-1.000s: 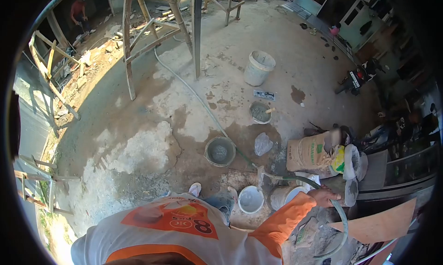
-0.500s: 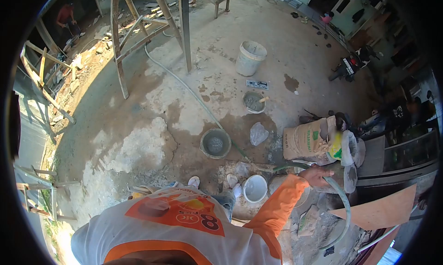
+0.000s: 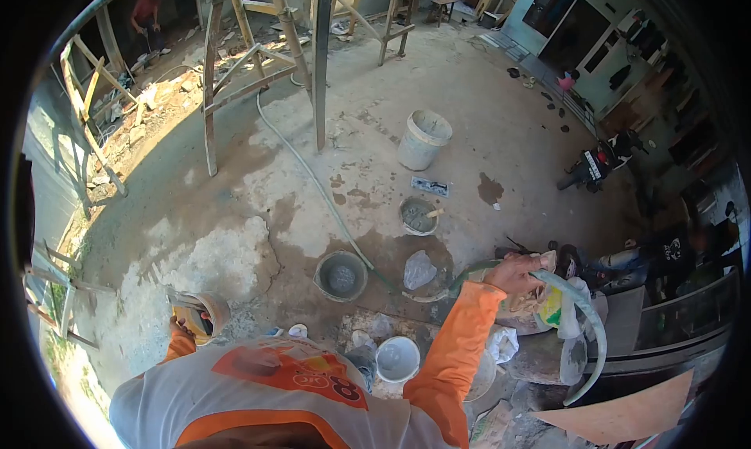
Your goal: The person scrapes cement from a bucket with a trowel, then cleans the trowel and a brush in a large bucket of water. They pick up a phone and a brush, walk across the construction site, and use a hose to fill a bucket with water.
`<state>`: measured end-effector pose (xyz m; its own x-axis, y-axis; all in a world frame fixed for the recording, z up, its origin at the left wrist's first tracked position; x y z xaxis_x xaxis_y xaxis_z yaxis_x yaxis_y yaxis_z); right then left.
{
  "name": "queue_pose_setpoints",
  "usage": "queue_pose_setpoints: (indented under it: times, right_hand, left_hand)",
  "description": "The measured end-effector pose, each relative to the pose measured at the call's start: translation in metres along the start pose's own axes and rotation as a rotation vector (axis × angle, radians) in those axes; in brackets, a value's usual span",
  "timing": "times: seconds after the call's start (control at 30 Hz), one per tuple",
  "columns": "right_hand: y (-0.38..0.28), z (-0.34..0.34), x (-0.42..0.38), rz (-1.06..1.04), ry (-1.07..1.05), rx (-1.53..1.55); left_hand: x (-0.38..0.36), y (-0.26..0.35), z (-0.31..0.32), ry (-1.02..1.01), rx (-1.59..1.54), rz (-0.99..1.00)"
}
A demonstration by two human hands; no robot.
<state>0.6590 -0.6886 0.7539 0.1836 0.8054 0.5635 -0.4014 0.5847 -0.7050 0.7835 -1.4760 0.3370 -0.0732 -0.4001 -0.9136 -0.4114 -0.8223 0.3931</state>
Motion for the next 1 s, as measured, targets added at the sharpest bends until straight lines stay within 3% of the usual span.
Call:
queue_pose_setpoints:
  times: [0.13, 0.27, 0.3, 0.4, 0.53, 0.67, 0.73, 0.77, 0.8, 0.87, 1.0]
  right_hand:
    - [0.013, 0.062, -0.007, 0.046, -0.183, 0.118]
    - [0.008, 0.134, -0.042, 0.159, -0.331, 0.167]
    - [0.012, 0.151, -0.056, 0.186, -0.387, 0.163]
    - [0.012, 0.2, -0.117, -0.087, -0.444, 0.081]
    - [-0.065, 0.263, -0.207, -0.179, -0.558, 0.119]
    - [-0.124, 0.319, -0.304, -0.185, -0.922, 0.16]
    - [-0.131, 0.357, -0.36, -0.357, -0.86, 0.299]
    - [-0.145, 0.367, -0.382, -0.281, -1.03, 0.236]
    - [-0.159, 0.381, -0.412, -0.401, -0.849, 0.431]
    - [-0.204, 0.381, -0.451, -0.276, -1.098, 0.378]
    - [-0.264, 0.396, -0.541, -0.345, -1.175, 0.594]
  left_hand:
    - [-0.03, -0.038, -0.041, 0.071, -0.022, 0.004]
    - [-0.033, -0.086, -0.101, 0.2, -0.03, -0.105]
    - [-0.009, -0.1, -0.128, 0.145, 0.03, -0.102]
    - [0.0, -0.141, -0.178, 0.19, -0.013, -0.199]
    - [0.011, -0.169, -0.206, 0.18, -0.091, -0.324]
    - [0.021, -0.204, -0.25, 0.179, -0.235, -0.371]
    - [0.012, -0.233, -0.278, 0.192, -0.355, -0.391]
    - [0.004, -0.246, -0.282, 0.193, -0.422, -0.404]
    - [-0.003, -0.262, -0.289, 0.203, -0.484, -0.417]
    - [-0.01, -0.278, -0.299, 0.231, -0.58, -0.416]
    - [-0.015, -0.288, -0.3, 0.276, -0.725, -0.412]
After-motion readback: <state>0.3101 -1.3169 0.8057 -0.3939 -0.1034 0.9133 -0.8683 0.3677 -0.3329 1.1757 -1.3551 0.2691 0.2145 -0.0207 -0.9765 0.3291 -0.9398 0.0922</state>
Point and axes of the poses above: each hand's wrist, its own x-axis towards the middle knuckle, its own z-axis out of the palm, y = z × x, the point moved 1 cm from there along x, towards the middle knuckle, and after that the axes turned 11 degrees about -z, right-handed, at the moved point
